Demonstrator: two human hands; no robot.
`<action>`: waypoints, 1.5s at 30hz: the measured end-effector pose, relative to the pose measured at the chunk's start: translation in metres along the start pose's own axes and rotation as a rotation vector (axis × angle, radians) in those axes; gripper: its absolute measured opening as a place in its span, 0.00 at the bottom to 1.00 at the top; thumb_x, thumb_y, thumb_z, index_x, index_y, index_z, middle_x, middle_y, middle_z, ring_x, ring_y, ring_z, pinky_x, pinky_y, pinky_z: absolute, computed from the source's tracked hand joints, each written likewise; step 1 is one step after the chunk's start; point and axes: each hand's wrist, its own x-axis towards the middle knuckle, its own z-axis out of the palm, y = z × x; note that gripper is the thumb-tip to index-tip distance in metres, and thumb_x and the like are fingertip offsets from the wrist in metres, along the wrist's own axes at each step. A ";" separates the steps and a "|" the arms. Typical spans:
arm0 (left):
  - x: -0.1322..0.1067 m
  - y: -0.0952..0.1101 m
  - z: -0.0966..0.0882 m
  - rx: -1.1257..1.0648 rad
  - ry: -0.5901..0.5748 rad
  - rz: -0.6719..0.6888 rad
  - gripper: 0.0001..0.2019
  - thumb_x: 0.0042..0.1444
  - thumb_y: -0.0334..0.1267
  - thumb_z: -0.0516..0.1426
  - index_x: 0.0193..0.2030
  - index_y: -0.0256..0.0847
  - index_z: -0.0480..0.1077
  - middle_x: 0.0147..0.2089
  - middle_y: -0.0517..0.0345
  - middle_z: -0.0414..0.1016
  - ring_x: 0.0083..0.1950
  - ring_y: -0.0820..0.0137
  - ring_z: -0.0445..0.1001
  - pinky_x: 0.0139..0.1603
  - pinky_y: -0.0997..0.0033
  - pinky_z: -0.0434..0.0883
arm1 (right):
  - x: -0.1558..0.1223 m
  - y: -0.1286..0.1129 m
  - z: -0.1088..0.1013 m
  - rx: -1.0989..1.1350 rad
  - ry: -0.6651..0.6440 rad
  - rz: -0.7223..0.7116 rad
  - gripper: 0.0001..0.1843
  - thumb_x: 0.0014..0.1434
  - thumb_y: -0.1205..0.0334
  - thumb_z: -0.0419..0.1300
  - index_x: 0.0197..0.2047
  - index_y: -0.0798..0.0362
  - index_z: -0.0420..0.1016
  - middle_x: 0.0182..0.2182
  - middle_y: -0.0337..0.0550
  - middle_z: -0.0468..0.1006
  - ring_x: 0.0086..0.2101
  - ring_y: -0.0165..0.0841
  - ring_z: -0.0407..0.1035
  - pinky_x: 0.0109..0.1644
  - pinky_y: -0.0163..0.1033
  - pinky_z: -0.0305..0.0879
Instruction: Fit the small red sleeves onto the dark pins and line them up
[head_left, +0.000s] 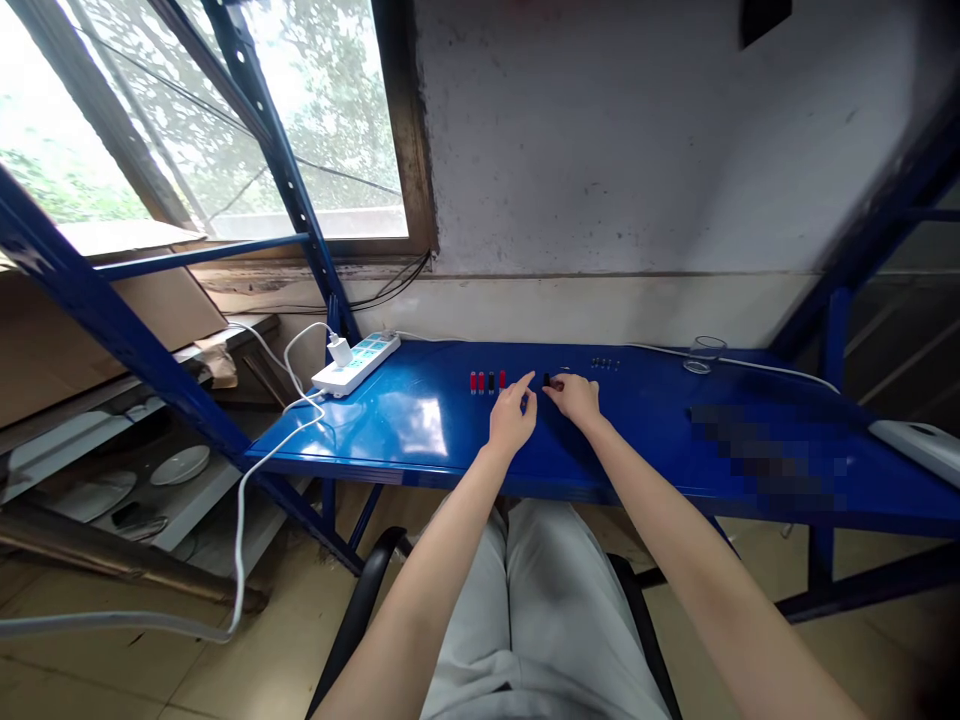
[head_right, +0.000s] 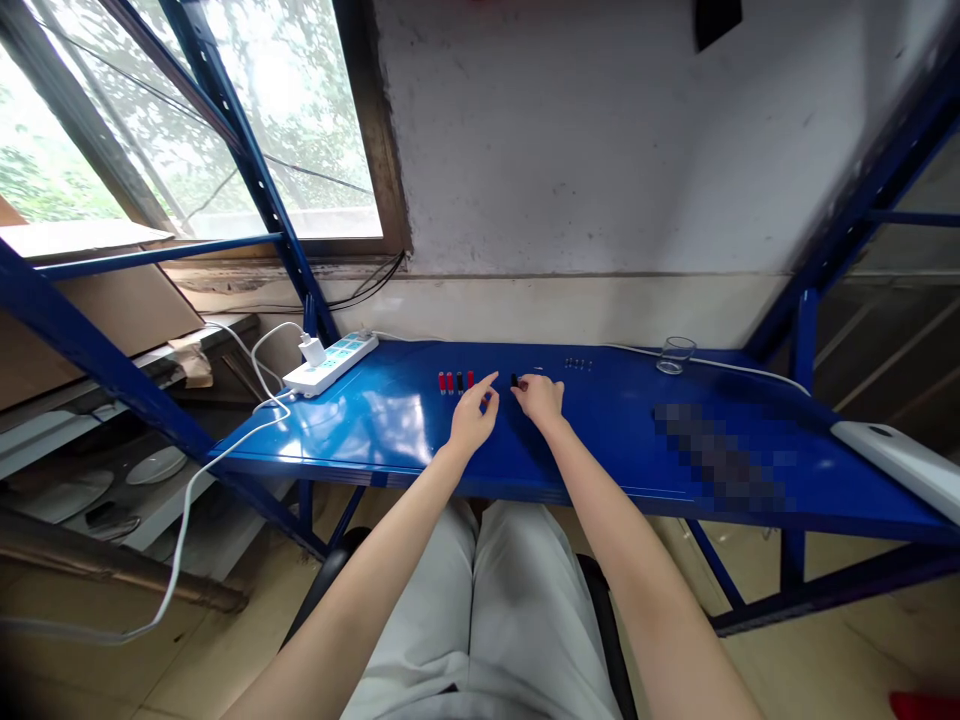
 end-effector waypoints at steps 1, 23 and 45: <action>0.000 0.000 0.000 0.017 0.003 0.010 0.19 0.56 0.36 0.51 0.55 0.47 0.66 0.37 0.54 0.73 0.38 0.68 0.70 0.41 0.70 0.68 | -0.007 -0.002 0.000 -0.015 0.027 -0.074 0.10 0.56 0.56 0.55 0.31 0.52 0.74 0.30 0.44 0.77 0.36 0.38 0.68 0.40 0.41 0.51; 0.004 -0.012 0.001 -0.149 0.152 -0.152 0.06 0.54 0.36 0.55 0.38 0.41 0.71 0.29 0.56 0.74 0.32 0.71 0.74 0.37 0.71 0.69 | -0.033 0.004 -0.002 0.106 0.067 -0.311 0.13 0.62 0.56 0.49 0.33 0.52 0.70 0.30 0.44 0.76 0.30 0.34 0.68 0.32 0.35 0.53; 0.001 -0.011 -0.001 -0.014 0.168 -0.094 0.07 0.54 0.34 0.54 0.39 0.42 0.72 0.31 0.55 0.74 0.34 0.69 0.73 0.39 0.70 0.68 | -0.039 -0.001 -0.005 -0.145 0.150 -0.263 0.18 0.64 0.62 0.43 0.43 0.56 0.73 0.36 0.52 0.75 0.35 0.37 0.66 0.39 0.40 0.51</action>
